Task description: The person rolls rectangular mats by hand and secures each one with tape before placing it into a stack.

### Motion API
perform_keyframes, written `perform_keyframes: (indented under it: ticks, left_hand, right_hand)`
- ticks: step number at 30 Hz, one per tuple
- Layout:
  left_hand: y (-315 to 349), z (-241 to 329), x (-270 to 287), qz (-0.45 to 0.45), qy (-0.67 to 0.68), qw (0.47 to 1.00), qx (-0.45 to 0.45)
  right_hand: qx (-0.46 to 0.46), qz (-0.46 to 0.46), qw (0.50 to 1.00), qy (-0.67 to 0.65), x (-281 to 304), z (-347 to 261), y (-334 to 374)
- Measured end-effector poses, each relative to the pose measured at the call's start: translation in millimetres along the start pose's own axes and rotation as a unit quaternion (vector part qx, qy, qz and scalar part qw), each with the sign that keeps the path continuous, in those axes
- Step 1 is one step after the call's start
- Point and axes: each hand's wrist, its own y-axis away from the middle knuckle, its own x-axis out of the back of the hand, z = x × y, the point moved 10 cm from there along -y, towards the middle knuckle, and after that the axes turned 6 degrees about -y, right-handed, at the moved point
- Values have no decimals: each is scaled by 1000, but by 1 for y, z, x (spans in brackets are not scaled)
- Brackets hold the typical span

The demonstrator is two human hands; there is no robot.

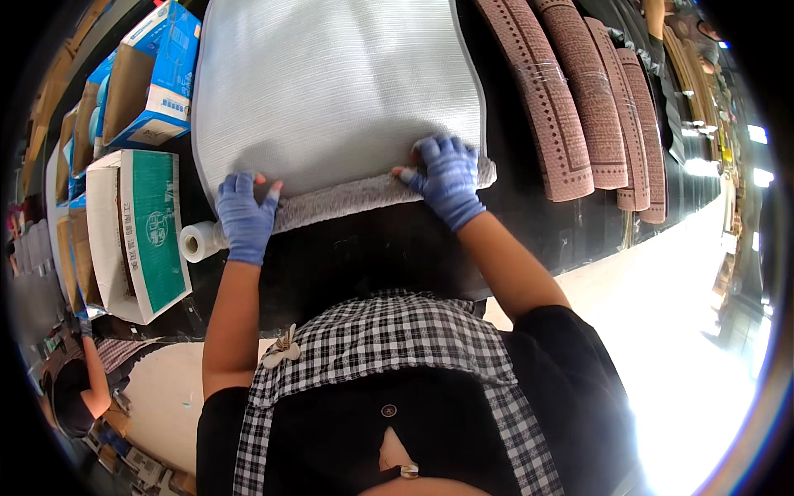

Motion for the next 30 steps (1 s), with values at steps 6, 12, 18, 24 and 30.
perform_keyframes:
  ticks: [6, 12, 18, 24, 30]
  left_hand:
    - [25, 79, 11, -29, 38, 982, -185]
    - [5, 54, -11, -105, 86, 978, -155]
    - [-17, 50, -36, -185, 43, 977, -102]
    - [121, 78, -6, -390, 94, 913, -75]
    - [121, 88, 47, -166, 169, 968, -85]
  right_hand:
    - [21, -27, 999, -14, -10, -3, -35]
    - [191, 123, 973, 33, 13, -66, 15]
    - [211, 50, 975, 48, -1, -52, -9]
    - [118, -227, 966, 48, -28, -50, 127]
    - [47, -167, 983, 56, -8, -52, 156]
